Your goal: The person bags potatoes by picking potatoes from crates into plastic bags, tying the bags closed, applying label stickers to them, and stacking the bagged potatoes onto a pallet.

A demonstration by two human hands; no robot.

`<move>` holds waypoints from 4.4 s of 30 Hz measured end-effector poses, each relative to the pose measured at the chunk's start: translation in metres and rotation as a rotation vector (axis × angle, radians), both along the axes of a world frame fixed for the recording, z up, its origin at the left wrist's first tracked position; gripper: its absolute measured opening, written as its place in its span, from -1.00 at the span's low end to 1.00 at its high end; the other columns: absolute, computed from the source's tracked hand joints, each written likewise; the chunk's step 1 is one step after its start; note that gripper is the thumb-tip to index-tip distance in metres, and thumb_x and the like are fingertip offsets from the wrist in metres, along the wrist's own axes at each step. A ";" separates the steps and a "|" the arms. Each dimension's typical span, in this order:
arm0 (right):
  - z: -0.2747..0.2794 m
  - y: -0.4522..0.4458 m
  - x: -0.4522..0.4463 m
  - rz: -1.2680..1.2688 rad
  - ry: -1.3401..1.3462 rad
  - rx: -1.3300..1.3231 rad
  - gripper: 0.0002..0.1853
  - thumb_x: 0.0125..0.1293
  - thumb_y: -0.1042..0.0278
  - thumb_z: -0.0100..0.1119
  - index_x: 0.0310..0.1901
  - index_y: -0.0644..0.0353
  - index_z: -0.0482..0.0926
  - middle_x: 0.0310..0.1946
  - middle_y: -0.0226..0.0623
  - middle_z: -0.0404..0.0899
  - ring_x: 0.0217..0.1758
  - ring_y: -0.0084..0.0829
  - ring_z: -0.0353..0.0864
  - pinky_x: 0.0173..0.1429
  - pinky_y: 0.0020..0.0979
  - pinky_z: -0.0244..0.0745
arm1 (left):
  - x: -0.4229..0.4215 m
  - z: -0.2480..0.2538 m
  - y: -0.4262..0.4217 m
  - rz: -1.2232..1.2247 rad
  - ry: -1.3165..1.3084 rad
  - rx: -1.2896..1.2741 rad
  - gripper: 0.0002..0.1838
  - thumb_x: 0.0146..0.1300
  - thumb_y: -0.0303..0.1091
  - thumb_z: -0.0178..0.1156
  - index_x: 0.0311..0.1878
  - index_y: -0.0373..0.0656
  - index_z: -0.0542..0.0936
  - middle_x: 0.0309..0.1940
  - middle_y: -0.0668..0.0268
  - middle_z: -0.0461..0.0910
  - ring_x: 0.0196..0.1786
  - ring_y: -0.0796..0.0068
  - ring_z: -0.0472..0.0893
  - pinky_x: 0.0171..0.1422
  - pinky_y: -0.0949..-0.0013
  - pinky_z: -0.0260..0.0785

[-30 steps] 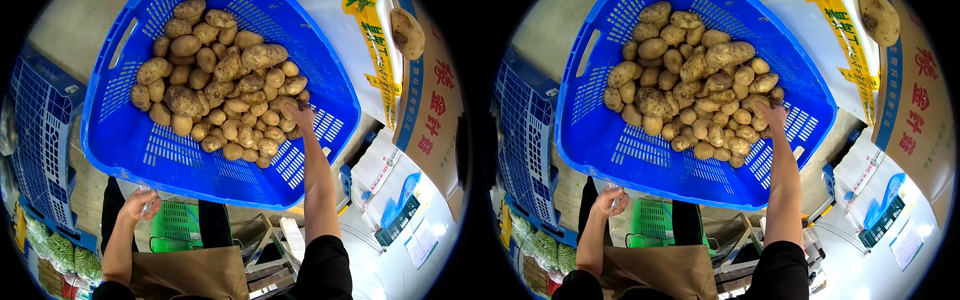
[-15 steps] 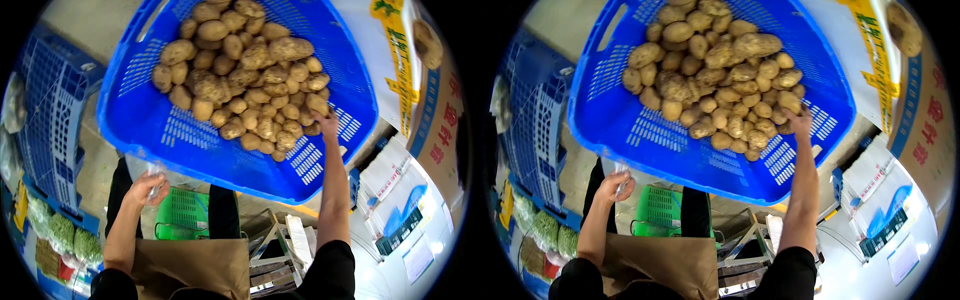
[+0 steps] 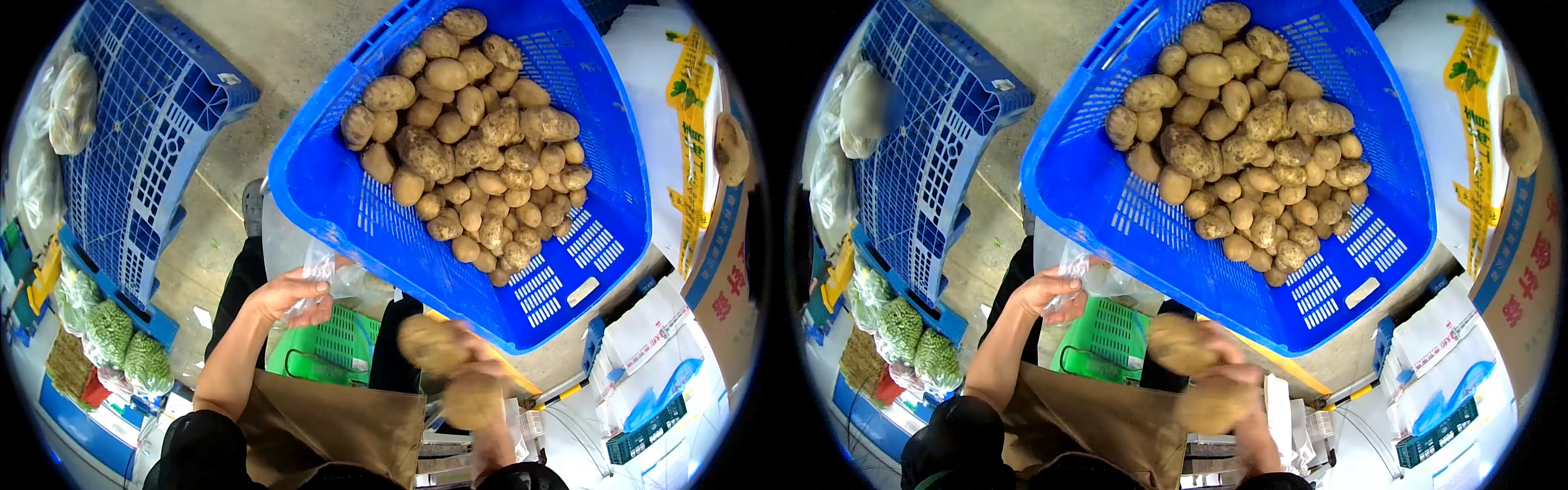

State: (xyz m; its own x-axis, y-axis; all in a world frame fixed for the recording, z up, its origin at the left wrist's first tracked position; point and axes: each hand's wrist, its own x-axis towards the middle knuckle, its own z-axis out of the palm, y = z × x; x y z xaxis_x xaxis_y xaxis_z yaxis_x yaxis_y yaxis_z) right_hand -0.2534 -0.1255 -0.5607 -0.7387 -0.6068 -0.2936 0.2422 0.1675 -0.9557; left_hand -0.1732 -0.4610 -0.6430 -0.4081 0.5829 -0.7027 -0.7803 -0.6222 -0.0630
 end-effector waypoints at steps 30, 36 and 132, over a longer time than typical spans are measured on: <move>-0.220 -0.129 -0.103 0.151 -0.362 0.368 -0.26 -0.04 0.13 0.26 0.19 0.33 0.33 0.08 -0.05 0.46 0.15 -0.23 0.44 0.22 -0.30 0.34 | 0.005 0.002 -0.032 0.206 0.050 0.258 -0.27 0.28 -0.17 0.15 0.43 -0.15 0.09 -0.65 0.13 0.47 -0.82 0.54 0.34 -0.79 0.54 0.05; -0.211 -0.215 -0.114 0.549 -0.135 1.180 -0.17 0.03 0.00 0.28 0.26 0.31 0.19 -0.05 0.04 0.57 0.09 -0.09 0.54 0.18 -0.22 0.41 | 0.001 0.003 -0.034 0.200 0.033 0.225 -0.27 0.27 -0.17 0.16 0.42 -0.15 0.09 -0.63 0.13 0.49 -0.81 0.54 0.37 -0.79 0.53 0.09; -0.289 -0.238 -0.161 0.042 -0.009 1.078 -0.39 0.12 -0.12 0.18 0.01 0.30 0.53 -0.07 0.14 0.56 0.03 0.06 0.55 0.09 -0.18 0.46 | -0.007 -0.006 -0.042 0.238 0.047 0.267 -0.31 0.31 -0.22 0.12 0.40 -0.23 0.07 -0.68 0.14 0.43 -0.77 0.52 0.34 -0.81 0.55 0.08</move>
